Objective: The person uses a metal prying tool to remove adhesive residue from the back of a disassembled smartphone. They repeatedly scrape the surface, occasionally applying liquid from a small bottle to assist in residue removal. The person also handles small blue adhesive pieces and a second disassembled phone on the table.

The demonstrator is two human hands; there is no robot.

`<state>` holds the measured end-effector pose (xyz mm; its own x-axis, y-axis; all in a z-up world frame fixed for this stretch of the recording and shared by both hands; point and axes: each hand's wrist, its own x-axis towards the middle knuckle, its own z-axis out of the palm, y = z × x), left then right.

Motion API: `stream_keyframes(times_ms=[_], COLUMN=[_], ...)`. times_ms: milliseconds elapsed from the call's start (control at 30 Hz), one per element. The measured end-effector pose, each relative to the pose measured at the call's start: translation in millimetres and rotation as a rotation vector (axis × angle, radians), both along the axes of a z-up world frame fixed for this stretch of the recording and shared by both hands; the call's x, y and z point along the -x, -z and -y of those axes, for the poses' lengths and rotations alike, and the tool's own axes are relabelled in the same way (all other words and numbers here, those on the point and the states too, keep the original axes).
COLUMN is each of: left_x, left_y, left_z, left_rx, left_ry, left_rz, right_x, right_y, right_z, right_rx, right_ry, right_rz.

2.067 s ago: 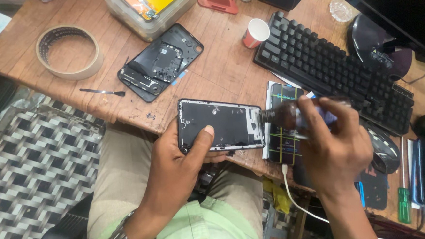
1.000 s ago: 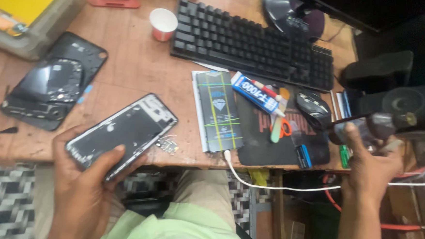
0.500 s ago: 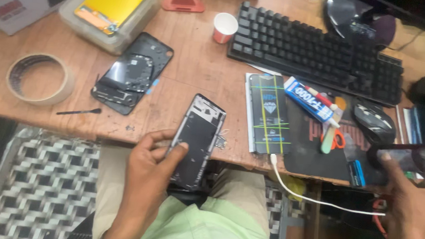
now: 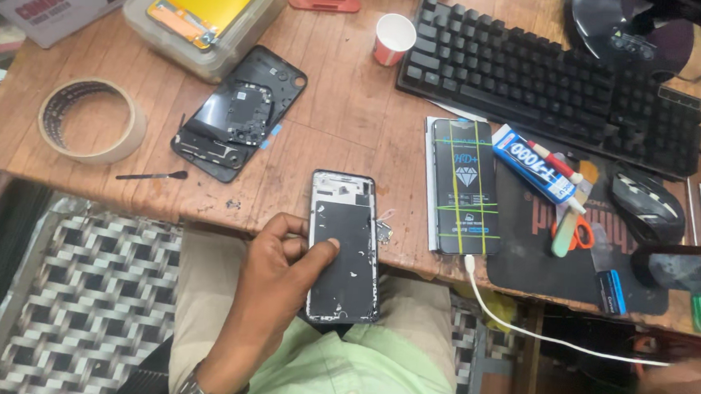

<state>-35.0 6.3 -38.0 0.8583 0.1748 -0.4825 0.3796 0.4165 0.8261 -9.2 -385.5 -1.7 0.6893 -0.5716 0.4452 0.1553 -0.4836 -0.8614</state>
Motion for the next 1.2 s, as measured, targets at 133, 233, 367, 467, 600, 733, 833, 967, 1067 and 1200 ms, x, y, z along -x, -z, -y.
stream_keyframes(times_ms=[133,233,367,467,600,733,833,967,1067,1200], left_x=[0,1,3,5,3,3,1,1,0,1], left_y=[2,2,0,-2,-3,-2,-1,0,-1,-1], left_z=[2,3,1,0,0,-1,-1,-4,-5,-5], left_rx=[-0.03,-0.046,-0.152,-0.233,-0.267,-0.327,-0.357,-0.353,-0.305,-0.214], left_ry=[0.008,0.006,0.079,0.078,0.109,0.121,0.128,0.148,0.144,0.125], left_rz=[-0.006,0.009,-0.072,0.013,-0.018,-0.035,-0.026,-0.025,-0.045,-0.021], right_x=[8,3,-15,-22,-23,-25,-27,-29,-33,-33], right_y=[-17,-13,-9,-9,-7,-2,2,7,10,12], right_z=[-85,-147,-194,-213,-226,-236,-244,-252,-255,-255], right_rx=[-0.341,-0.628,-0.672,-0.33,-0.277,-0.036,0.175,0.26,0.248,0.354], right_ry=[-0.329,-0.564,-0.679,-0.599,-0.679,-0.645,-0.573,-0.534,-0.601,-0.568], right_rz=[0.122,-0.019,-0.427,-0.649,-0.56,-0.464,-0.415,-0.408,-0.315,-0.322])
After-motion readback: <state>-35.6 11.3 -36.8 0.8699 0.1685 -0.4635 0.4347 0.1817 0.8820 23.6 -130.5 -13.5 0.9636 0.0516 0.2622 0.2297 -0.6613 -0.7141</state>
